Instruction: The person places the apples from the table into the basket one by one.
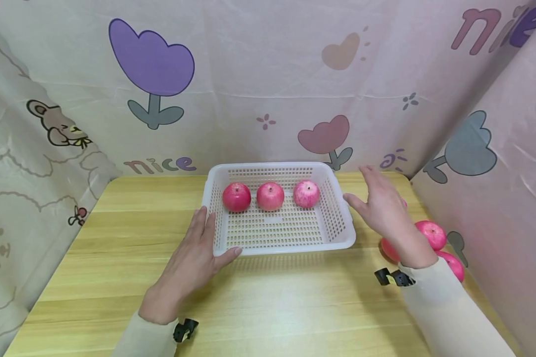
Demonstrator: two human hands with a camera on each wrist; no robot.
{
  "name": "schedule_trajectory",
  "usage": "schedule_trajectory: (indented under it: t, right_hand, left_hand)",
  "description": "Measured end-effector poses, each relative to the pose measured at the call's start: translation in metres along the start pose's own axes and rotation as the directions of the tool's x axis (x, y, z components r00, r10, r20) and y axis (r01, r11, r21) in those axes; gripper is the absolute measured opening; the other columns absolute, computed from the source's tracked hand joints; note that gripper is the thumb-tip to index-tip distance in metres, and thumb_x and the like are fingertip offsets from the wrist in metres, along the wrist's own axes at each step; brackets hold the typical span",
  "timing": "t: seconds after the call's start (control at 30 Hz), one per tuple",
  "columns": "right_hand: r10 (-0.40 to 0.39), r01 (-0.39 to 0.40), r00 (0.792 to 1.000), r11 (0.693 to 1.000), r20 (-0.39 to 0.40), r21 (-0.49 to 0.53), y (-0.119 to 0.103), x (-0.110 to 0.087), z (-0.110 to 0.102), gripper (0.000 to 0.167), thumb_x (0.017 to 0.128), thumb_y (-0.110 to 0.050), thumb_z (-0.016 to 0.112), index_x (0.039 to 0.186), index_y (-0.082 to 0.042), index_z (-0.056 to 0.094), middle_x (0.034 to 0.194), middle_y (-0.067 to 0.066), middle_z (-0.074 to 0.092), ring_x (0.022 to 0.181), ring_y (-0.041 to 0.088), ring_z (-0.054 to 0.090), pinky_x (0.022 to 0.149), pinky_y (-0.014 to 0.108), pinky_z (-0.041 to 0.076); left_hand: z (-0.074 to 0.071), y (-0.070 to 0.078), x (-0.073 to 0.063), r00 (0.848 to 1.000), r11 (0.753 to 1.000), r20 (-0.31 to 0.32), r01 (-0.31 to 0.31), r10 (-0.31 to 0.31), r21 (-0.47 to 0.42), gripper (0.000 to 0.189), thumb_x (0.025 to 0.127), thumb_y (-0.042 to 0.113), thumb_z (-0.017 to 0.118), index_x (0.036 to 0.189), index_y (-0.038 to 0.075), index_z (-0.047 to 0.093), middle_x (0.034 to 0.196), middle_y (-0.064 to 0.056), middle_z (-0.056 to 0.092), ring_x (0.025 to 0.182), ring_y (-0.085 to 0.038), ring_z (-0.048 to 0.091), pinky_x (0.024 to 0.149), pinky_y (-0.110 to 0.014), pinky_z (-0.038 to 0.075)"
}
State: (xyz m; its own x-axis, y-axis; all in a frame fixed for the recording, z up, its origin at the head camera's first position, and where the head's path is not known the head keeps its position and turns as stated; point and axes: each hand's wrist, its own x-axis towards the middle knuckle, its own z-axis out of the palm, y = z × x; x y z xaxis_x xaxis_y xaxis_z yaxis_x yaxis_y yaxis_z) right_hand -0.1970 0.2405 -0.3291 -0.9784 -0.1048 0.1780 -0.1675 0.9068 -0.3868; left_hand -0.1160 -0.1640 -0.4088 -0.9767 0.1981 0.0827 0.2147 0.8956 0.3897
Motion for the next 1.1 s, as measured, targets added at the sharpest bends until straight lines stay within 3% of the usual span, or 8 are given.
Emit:
schedule_trajectory:
  t: [0.2, 0.37, 0.57, 0.73, 0.97, 1.1]
  right_hand:
    - [0.05, -0.05, 0.999, 0.999, 0.013, -0.018, 0.03, 0.01, -0.002, 0.085, 0.102, -0.035, 0.068, 0.163, 0.006, 0.026, 0.167, 0.035, 0.026, 0.152, 0.058, 0.026, 0.121, 0.074, 0.024]
    - [0.144, -0.14, 0.987, 0.988, 0.073, -0.058, 0.056, 0.022, -0.008, 0.09, 0.103, -0.041, 0.065, 0.165, 0.005, 0.02, 0.168, 0.037, 0.019, 0.151, 0.061, 0.022, 0.116, 0.079, 0.024]
    - [0.267, -0.255, 0.954, 0.962, 0.138, -0.1, 0.082, 0.034, -0.012, 0.093, 0.103, -0.042, 0.064, 0.165, 0.007, 0.015, 0.166, 0.039, 0.016, 0.149, 0.063, 0.023, 0.115, 0.08, 0.026]
    - [0.32, -0.293, 0.928, 0.944, 0.191, -0.154, 0.1, 0.042, -0.01, 0.096, 0.102, -0.042, 0.065, 0.164, 0.008, 0.012, 0.164, 0.042, 0.013, 0.146, 0.066, 0.023, 0.115, 0.079, 0.026]
    - [0.416, -0.385, 0.858, 0.909, 0.302, -0.16, 0.112, 0.045, 0.0, 0.1, 0.101, -0.045, 0.064, 0.162, 0.012, 0.01, 0.159, 0.047, 0.016, 0.13, 0.06, 0.036, 0.111, 0.078, 0.036]
    - [0.437, -0.412, 0.83, 0.899, 0.346, -0.148, 0.117, 0.045, 0.006, 0.1, 0.101, -0.046, 0.062, 0.163, 0.01, 0.008, 0.159, 0.047, 0.015, 0.127, 0.059, 0.037, 0.108, 0.078, 0.039]
  left_hand:
    - [0.0, 0.0, 0.0, 1.0, 1.0, -0.003, 0.0, 0.0, 0.002, 0.121, 0.093, 0.085, 0.046, 0.166, -0.006, 0.014, 0.175, -0.028, -0.001, 0.162, -0.046, 0.008, 0.124, -0.062, 0.027]
    - [0.0, 0.0, 0.0, 1.0, 1.0, -0.001, 0.002, -0.002, 0.001, 0.121, 0.093, 0.085, 0.046, 0.166, -0.006, 0.013, 0.175, -0.028, -0.002, 0.162, -0.046, 0.007, 0.124, -0.062, 0.027]
    - [0.0, 0.0, 0.0, 1.0, 1.0, -0.002, 0.002, -0.002, -0.003, 0.12, 0.094, 0.083, 0.049, 0.166, -0.007, 0.014, 0.175, -0.028, -0.001, 0.162, -0.046, 0.007, 0.126, -0.061, 0.025]
    - [0.001, -0.001, 0.0, 1.0, 1.0, 0.0, 0.002, -0.002, 0.0, 0.121, 0.093, 0.084, 0.047, 0.166, -0.006, 0.013, 0.175, -0.027, -0.002, 0.162, -0.046, 0.007, 0.126, -0.061, 0.026]
    - [0.002, -0.001, 0.0, 1.0, 1.0, 0.003, 0.003, -0.003, -0.005, 0.121, 0.093, 0.085, 0.046, 0.167, -0.005, 0.013, 0.176, -0.026, -0.003, 0.163, -0.045, 0.006, 0.125, -0.061, 0.026]
    - [0.002, -0.001, 0.001, 1.0, 1.0, 0.0, 0.004, -0.004, -0.003, 0.121, 0.092, 0.085, 0.047, 0.167, -0.005, 0.013, 0.176, -0.026, -0.002, 0.163, -0.045, 0.007, 0.125, -0.061, 0.027]
